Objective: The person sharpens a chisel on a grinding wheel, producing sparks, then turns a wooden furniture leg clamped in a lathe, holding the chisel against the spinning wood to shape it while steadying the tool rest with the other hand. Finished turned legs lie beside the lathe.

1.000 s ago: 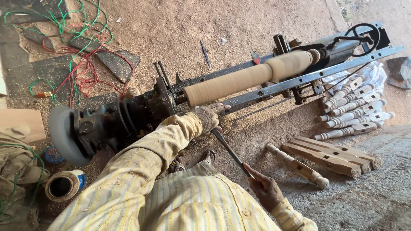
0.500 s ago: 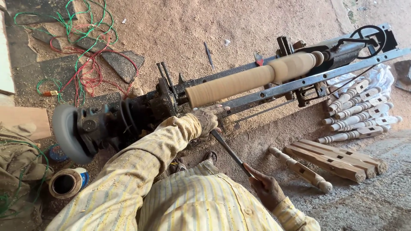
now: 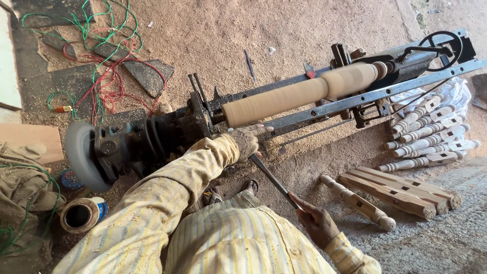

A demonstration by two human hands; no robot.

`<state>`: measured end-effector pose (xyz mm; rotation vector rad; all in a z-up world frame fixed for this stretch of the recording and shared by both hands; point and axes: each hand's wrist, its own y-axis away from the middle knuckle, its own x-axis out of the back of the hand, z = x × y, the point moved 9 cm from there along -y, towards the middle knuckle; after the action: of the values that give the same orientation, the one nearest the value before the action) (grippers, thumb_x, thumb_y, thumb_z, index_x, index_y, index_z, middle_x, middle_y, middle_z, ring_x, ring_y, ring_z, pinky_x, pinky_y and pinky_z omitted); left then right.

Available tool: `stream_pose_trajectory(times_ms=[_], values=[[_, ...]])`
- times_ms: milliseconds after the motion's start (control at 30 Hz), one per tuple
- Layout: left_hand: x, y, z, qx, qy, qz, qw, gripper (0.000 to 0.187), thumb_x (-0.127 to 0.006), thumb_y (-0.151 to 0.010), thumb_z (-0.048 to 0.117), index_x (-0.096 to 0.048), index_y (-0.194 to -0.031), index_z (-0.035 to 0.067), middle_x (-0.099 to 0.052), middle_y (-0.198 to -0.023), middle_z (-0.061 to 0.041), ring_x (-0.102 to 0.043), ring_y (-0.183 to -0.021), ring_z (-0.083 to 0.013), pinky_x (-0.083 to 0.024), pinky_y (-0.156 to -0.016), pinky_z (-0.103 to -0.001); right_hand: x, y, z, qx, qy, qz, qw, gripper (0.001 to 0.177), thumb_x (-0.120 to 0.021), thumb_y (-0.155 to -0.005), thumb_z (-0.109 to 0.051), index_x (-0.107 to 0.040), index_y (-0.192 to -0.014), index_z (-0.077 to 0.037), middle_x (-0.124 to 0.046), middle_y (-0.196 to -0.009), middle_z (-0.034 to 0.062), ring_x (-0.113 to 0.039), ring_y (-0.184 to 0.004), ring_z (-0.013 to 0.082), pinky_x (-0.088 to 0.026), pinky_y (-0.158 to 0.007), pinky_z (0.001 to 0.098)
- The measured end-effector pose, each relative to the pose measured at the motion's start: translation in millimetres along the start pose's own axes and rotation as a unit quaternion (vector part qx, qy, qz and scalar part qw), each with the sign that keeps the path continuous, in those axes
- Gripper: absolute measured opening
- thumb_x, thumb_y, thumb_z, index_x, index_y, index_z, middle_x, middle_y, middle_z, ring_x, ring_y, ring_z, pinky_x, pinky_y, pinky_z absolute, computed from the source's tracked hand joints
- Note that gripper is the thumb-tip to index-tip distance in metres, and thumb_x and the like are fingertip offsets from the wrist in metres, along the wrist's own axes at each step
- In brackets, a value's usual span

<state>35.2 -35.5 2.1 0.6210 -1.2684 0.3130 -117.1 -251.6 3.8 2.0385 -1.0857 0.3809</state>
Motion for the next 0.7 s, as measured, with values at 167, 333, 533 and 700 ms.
stream_pose_trajectory(times_ms=[167,333,533,700], values=[[-2.6,3.5,5.4,-0.007,-0.053,-0.078,0.996,0.049,-0.052,-0.105,0.045,-0.076,-0.083,0.009,-0.074,-0.12,-0.009,-0.005,-0.162,-0.0247,-0.005,-0.133,-0.043,-16.7,4.5,7.7,0.069,-0.098,0.033,0.992,0.054,-0.061,-0.094,-0.018,-0.051,-0.146,-0.027,-0.078,-0.117,0.0027,-0.063,-0.048,0.0062,-0.063,-0.058,0.0317],[-10.2,-2.1,0.8,0.013,-0.021,-0.02,0.999,0.046,-0.054,-0.1,0.047,-0.078,-0.085,0.011,-0.067,-0.13,-0.007,-0.01,-0.158,-0.0263,-0.012,-0.127,-0.046,-42.0,10.8,31.4,-0.038,-0.08,0.03,0.996,0.058,-0.06,-0.095,-0.019,-0.05,-0.151,-0.03,-0.067,-0.137,0.0037,-0.067,-0.095,0.0175,-0.06,-0.083,0.0391],[-5.8,-1.9,-3.8,0.033,0.03,0.049,0.998,0.05,-0.055,-0.097,0.052,-0.077,-0.093,0.008,-0.054,-0.149,-0.006,-0.021,-0.154,-0.025,-0.038,-0.114,-0.05,-56.7,14.5,25.1,0.023,-0.208,0.055,0.976,0.059,-0.063,-0.093,-0.011,-0.049,-0.15,-0.024,-0.054,-0.152,0.0111,-0.056,-0.137,0.0234,-0.046,-0.105,0.0448],[11.6,1.7,-7.7,0.053,0.06,0.103,0.992,0.05,-0.055,-0.094,0.054,-0.076,-0.094,0.009,-0.041,-0.16,-0.004,-0.025,-0.149,-0.0232,-0.05,-0.103,-0.054,-48.0,15.8,27.3,-0.016,-0.14,0.069,0.988,0.059,-0.065,-0.09,-0.019,-0.051,-0.147,-0.027,-0.065,-0.143,0.008,-0.075,-0.113,0.0179,-0.056,-0.095,0.041]])
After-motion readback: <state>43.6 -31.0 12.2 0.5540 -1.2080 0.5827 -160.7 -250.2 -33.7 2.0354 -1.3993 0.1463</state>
